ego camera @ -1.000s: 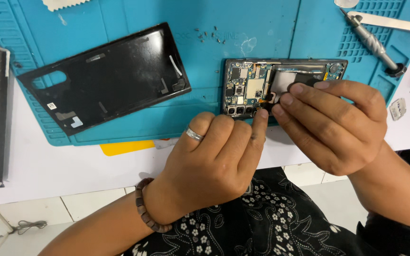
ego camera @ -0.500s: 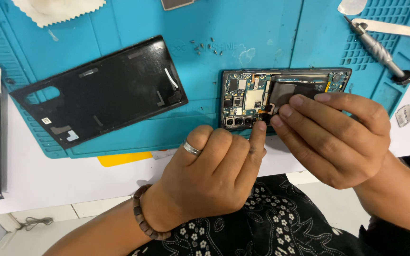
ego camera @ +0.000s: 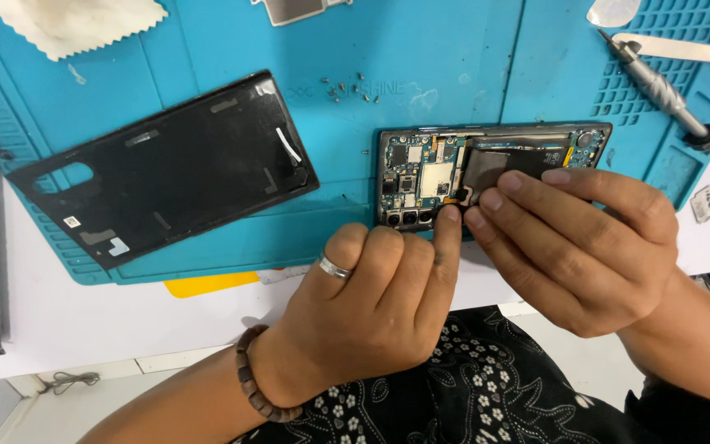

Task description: The person disassembles a smartphone on a blue work mat, removing the back cover and various internal components. They use a screwdriver to loosen screws and a plastic pry tool to separate parts. The person then reassembles the device by placing the battery and other components back into the chassis.

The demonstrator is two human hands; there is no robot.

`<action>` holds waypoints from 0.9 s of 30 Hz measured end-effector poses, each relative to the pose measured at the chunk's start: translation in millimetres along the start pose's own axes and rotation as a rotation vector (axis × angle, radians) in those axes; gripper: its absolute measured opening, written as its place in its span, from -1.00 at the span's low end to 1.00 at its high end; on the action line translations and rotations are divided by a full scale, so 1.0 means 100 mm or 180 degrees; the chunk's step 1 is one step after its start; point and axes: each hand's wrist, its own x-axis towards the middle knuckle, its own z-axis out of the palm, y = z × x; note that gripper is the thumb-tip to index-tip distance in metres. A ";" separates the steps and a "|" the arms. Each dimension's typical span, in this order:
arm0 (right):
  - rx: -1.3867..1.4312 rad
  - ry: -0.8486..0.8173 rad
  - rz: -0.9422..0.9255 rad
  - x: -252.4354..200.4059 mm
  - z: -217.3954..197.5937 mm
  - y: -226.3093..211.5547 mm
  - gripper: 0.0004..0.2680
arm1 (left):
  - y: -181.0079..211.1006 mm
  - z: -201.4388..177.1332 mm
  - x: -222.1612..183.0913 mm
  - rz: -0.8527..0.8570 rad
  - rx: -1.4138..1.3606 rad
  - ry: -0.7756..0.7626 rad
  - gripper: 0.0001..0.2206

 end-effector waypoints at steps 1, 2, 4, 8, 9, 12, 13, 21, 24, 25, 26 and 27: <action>0.0007 -0.0018 0.0010 0.00 0.00 0.00 -0.90 | 0.02 0.00 0.01 -0.0034 0.0044 -0.0029 -0.83; 0.0015 -0.0038 0.0026 -0.01 -0.01 0.00 -0.90 | 0.03 0.00 0.01 -0.0065 0.0084 -0.0061 -0.85; 0.0024 -0.0035 0.0025 0.00 -0.01 0.00 -0.90 | 0.04 0.00 0.04 -0.0058 0.0137 -0.0072 -0.84; 0.0052 0.0047 0.0030 0.01 0.01 0.01 -0.91 | 0.04 0.01 0.06 -0.0108 0.0044 -0.0011 -0.84; 0.0056 0.0052 0.0038 0.01 0.01 0.01 -0.91 | 0.04 0.01 0.06 -0.0103 0.0044 -0.0020 -0.84; 0.0144 -0.0029 0.0069 0.01 0.00 0.03 -0.88 | 0.04 0.01 0.06 -0.0245 -0.0022 0.0009 -0.87; 0.0197 -0.0008 0.0077 0.00 0.01 0.02 -0.90 | 0.05 0.01 0.06 -0.0204 0.0013 0.0002 -0.86; 0.0233 -0.0018 0.0049 0.02 0.01 0.04 -0.88 | 0.05 0.01 -0.04 -0.0064 -0.0148 0.0095 -0.73; 0.0279 -0.0027 0.0038 0.01 0.01 0.05 -0.90 | 0.03 0.00 -0.04 0.0086 -0.0137 0.0023 -0.88; 0.0269 -0.0043 0.0063 0.01 0.01 0.04 -0.91 | 0.03 0.00 -0.04 0.0052 -0.0125 0.0044 -0.89; 0.0264 -0.0057 0.0087 0.01 0.00 0.04 -0.92 | 0.03 0.00 -0.04 0.0015 -0.0110 0.0061 -0.91; 0.0277 -0.0061 0.0086 0.01 0.00 0.04 -0.92 | 0.03 0.01 -0.04 0.0004 -0.0114 0.0055 -0.91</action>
